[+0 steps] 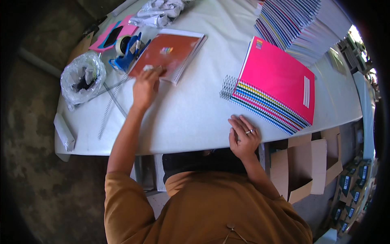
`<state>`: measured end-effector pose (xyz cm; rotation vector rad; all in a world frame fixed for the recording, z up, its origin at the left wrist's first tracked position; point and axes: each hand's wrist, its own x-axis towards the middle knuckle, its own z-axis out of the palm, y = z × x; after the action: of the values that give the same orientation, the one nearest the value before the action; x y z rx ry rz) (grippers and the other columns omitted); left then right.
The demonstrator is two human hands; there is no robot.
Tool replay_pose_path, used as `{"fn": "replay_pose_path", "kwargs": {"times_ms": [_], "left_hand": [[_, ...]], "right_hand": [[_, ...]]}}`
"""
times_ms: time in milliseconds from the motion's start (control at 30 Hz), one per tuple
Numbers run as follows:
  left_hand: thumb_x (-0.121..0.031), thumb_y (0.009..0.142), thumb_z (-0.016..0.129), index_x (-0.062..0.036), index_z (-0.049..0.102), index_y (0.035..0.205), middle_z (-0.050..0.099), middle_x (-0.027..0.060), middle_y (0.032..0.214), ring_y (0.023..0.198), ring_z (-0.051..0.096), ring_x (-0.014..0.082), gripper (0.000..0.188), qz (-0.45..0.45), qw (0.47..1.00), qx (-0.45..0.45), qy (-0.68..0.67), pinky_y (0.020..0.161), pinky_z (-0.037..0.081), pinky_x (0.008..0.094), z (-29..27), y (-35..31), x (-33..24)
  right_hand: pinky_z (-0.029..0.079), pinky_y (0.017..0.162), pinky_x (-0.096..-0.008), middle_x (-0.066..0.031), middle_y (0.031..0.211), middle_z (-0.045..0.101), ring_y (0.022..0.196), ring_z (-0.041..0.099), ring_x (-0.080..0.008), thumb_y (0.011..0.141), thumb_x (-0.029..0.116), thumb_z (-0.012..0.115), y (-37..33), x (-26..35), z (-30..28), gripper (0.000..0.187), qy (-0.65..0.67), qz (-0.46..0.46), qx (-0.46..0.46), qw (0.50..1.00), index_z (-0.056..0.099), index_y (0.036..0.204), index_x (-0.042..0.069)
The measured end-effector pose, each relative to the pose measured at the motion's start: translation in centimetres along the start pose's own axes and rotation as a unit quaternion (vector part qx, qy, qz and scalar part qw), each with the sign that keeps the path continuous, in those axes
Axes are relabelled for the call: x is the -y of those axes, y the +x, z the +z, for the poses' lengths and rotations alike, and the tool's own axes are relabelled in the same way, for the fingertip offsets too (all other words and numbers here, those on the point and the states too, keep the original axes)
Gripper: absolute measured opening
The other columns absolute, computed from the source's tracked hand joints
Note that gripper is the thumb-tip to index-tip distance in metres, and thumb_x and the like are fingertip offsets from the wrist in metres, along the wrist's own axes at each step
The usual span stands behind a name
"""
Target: The person organizes multiple notebooks by aligning their pages and covers, then uses a pair of blue-handled pliers to trim the ends of the spiral bindings.
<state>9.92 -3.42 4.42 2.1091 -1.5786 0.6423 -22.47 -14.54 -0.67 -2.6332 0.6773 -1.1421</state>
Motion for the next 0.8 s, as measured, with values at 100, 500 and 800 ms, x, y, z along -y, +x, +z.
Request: {"fn": "replay_pose_path", "kwargs": {"times_ms": [100,500,800], "left_hand": [[-0.007,0.075,0.061,-0.0125,0.060,0.115,0.059,0.0098,0.116,0.100,0.058,0.0302,0.040,0.032,0.999,0.035,-0.023,0.084,0.048,0.0370,1.5,0.7,2.5],[-0.031,0.080,0.064,-0.0211,0.068,0.105,0.063,0.0044,0.110,0.095,0.062,0.0247,0.027,-0.041,0.959,0.266,-0.088,0.081,0.048,0.0331,0.1,3.2,3.5],[-0.026,0.083,0.061,-0.0159,0.068,0.101,0.067,0.0102,0.091,0.077,0.063,0.0307,0.022,-0.086,0.980,0.180,-0.007,0.071,0.048,0.0378,-0.7,3.2,2.7]], "right_hand": [[0.043,0.081,-0.0291,0.0020,0.101,0.068,0.105,0.058,-0.0171,0.077,0.013,0.060,0.1,0.1,-0.1,0.022,0.009,-0.004,0.018,1.000,0.069,0.096,0.015],[0.042,0.082,-0.0294,0.0026,0.103,0.067,0.106,0.058,-0.0170,0.075,0.012,0.060,-0.1,-0.1,-0.2,0.021,0.006,-0.003,0.032,0.999,0.069,0.094,0.015],[0.041,0.081,-0.0283,0.0046,0.102,0.067,0.105,0.058,-0.0155,0.076,0.013,0.060,0.3,0.2,-0.3,0.019,0.003,0.002,0.018,1.000,0.069,0.092,0.015]]}}
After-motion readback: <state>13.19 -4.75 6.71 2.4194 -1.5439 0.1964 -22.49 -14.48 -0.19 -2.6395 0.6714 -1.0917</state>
